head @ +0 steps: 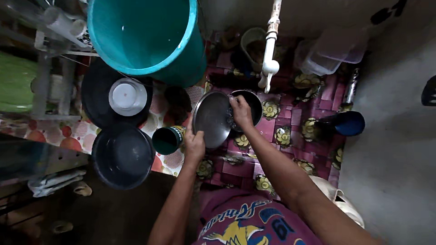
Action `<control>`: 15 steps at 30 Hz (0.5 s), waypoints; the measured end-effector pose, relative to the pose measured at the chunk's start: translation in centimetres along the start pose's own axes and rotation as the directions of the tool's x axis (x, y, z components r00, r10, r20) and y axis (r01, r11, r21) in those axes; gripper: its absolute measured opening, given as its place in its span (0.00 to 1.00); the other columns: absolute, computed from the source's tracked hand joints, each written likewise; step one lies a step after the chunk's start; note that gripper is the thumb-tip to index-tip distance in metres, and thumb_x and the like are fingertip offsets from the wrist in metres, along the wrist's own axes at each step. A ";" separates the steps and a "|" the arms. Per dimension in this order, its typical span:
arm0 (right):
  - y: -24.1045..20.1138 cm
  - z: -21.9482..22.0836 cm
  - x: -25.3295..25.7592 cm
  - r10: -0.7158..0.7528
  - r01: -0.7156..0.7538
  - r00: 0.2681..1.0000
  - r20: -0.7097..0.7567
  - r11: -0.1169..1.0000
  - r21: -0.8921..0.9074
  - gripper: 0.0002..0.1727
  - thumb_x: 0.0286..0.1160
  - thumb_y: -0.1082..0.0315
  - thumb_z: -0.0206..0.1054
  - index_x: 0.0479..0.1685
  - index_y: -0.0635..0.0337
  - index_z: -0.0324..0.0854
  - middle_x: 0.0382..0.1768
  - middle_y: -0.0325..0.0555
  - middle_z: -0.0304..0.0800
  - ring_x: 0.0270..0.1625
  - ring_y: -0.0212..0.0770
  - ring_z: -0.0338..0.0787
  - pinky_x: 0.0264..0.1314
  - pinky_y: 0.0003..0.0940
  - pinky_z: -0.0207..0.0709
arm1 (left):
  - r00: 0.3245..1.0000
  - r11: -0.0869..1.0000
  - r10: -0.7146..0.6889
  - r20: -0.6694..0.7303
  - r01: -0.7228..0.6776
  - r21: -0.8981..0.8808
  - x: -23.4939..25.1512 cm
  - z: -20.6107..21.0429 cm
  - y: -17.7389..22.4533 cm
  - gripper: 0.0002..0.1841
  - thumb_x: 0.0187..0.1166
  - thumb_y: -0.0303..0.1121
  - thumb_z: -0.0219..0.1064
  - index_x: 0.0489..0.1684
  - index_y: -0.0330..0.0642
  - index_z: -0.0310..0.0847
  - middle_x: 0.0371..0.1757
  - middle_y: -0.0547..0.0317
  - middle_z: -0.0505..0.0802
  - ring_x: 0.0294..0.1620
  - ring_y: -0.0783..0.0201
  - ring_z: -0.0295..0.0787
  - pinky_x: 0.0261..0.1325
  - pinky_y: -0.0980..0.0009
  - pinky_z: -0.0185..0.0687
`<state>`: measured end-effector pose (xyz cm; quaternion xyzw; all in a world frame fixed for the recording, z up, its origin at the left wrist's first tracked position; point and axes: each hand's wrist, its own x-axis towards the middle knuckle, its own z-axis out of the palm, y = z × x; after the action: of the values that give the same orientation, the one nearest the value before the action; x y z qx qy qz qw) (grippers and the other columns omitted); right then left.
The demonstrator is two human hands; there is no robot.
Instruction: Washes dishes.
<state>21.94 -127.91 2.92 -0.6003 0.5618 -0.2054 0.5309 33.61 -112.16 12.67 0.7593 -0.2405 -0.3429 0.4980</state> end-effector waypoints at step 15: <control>-1.2 -1.8 0.9 -0.382 0.447 0.860 0.337 0.884 -0.138 0.22 0.84 0.52 0.66 0.71 0.52 0.85 0.64 0.47 0.91 0.64 0.45 0.91 0.70 0.56 0.82 | 0.942 0.967 -0.247 0.227 0.222 0.127 1.4 -0.6 -2.4 0.33 0.81 0.23 0.57 0.90 0.46 0.62 0.76 0.48 0.84 0.70 0.61 0.85 0.72 0.57 0.83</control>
<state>21.22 -129.68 4.23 -0.7843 0.3500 -0.1610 0.4862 35.01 -111.82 10.22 0.7593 -0.2239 -0.4768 0.3821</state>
